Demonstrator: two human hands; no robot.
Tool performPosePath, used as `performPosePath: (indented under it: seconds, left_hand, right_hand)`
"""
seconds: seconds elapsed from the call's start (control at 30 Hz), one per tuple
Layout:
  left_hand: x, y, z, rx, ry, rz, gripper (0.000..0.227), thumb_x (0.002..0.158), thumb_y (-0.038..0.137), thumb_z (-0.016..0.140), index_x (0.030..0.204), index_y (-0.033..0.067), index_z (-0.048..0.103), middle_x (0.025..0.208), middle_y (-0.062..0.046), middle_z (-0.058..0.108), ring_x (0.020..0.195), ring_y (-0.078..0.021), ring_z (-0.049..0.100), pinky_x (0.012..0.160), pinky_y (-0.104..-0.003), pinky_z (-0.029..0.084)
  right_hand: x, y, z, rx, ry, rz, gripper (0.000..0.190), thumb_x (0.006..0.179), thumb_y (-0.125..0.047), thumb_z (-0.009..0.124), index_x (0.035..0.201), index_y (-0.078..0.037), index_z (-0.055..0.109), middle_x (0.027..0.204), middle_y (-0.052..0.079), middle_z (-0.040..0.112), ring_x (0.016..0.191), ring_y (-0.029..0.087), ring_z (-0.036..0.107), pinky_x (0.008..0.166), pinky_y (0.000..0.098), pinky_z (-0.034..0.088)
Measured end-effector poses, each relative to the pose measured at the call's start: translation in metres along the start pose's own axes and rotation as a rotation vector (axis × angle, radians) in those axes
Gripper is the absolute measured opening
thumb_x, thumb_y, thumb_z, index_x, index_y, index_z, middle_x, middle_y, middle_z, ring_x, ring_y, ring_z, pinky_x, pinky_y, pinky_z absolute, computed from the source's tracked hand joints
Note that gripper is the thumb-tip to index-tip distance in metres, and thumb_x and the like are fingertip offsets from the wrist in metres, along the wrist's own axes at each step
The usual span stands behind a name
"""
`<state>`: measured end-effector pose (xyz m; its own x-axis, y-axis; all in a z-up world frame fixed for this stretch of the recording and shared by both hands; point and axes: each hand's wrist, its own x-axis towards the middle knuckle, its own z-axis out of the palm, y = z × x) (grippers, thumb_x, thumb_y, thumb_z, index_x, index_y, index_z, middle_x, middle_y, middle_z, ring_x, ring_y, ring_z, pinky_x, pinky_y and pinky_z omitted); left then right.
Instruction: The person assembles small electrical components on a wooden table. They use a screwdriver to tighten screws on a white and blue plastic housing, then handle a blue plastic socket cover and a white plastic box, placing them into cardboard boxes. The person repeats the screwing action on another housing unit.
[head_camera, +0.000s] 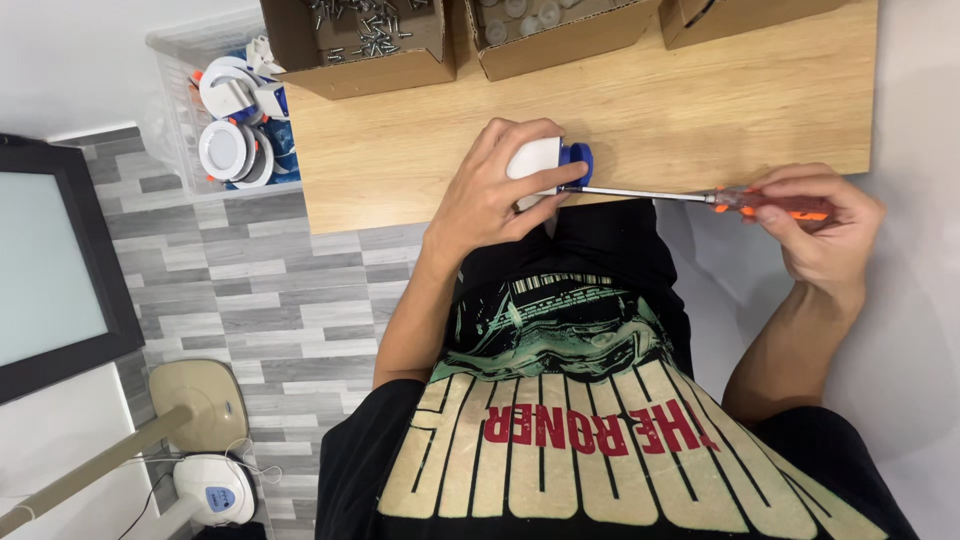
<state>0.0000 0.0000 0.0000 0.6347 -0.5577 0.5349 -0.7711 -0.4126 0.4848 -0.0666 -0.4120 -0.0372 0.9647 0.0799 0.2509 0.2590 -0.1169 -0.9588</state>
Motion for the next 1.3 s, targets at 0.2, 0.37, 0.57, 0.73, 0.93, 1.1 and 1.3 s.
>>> performPosePath:
  seconds: [0.2,0.37,0.57,0.73,0.93,1.1,1.3]
  left_hand:
    - [0.003,0.005,-0.004,-0.006,0.001,-0.001,0.030,0.113,0.023,0.076,0.143,0.0255,0.071,0.144,-0.016,0.059,0.114,-0.0357,0.058,0.100,-0.046,0.054]
    - [0.002,0.006,-0.001,-0.013,0.018,-0.015,0.031,0.111,0.023,0.078,0.141,0.0257,0.072,0.144,-0.014,0.060,0.114,-0.0348,0.057,0.100,-0.046,0.055]
    - [0.001,0.009,0.001,-0.019,0.043,-0.012,0.032,0.108,0.020,0.080,0.139,0.0238,0.072,0.142,-0.015,0.061,0.113,-0.0342,0.057,0.098,-0.046,0.055]
    - [0.000,0.014,0.001,-0.047,0.051,-0.025,0.033,0.107,0.018,0.080,0.139,0.0241,0.072,0.143,-0.015,0.061,0.117,-0.0348,0.058,0.100,-0.047,0.056]
    - [-0.002,0.016,0.010,-0.041,0.117,-0.046,0.028,0.105,0.021,0.076,0.133,0.0227,0.077,0.144,-0.011,0.063,0.120,-0.0333,0.063,0.097,-0.047,0.063]
    - [-0.002,0.018,0.020,-0.086,0.220,-0.097,0.036,0.092,0.012,0.080,0.125,0.0246,0.081,0.140,-0.008,0.070,0.122,-0.0295,0.068,0.104,-0.049,0.061]
    - [-0.002,0.025,0.024,-0.104,0.260,-0.157,0.036,0.089,0.010,0.076,0.121,0.0234,0.083,0.138,-0.006,0.071,0.127,-0.0279,0.066,0.110,-0.049,0.060]
  right_hand:
    - [0.004,-0.015,0.004,-0.004,-0.050,-0.045,0.036,0.097,0.003,0.081,0.127,0.001,0.061,0.141,0.031,0.062,0.124,0.042,0.071,0.114,0.0505,0.068]
    - [0.001,-0.024,0.017,-0.069,0.040,0.174,0.024,0.129,-0.002,0.054,0.122,0.016,0.066,0.098,0.028,0.067,0.080,0.038,0.071,0.069,0.0389,0.061]
    - [-0.004,-0.017,0.013,0.066,0.063,0.085,0.016,0.113,0.000,0.073,0.122,0.011,0.066,0.117,0.027,0.068,0.099,0.039,0.075,0.081,0.0404,0.069]
    - [-0.007,-0.014,0.012,0.001,0.066,-0.072,0.029,0.100,0.009,0.084,0.120,0.000,0.065,0.130,0.025,0.065,0.122,0.035,0.071,0.117,0.0447,0.066]
    - [-0.016,-0.019,0.024,-0.025,0.049,0.113,0.043,0.127,-0.027,0.050,0.133,0.013,0.063,0.120,0.031,0.071,0.095,0.042,0.077,0.071,0.0394,0.061]
    - [-0.022,-0.006,0.023,0.059,0.138,0.105,0.012,0.118,-0.004,0.071,0.122,0.008,0.068,0.104,0.024,0.073,0.081,0.031,0.073,0.072,0.0339,0.063]
    - [-0.018,-0.001,0.023,0.177,0.113,-0.049,0.031,0.100,0.006,0.080,0.125,-0.003,0.065,0.134,0.022,0.065,0.125,0.031,0.070,0.117,0.0450,0.066]
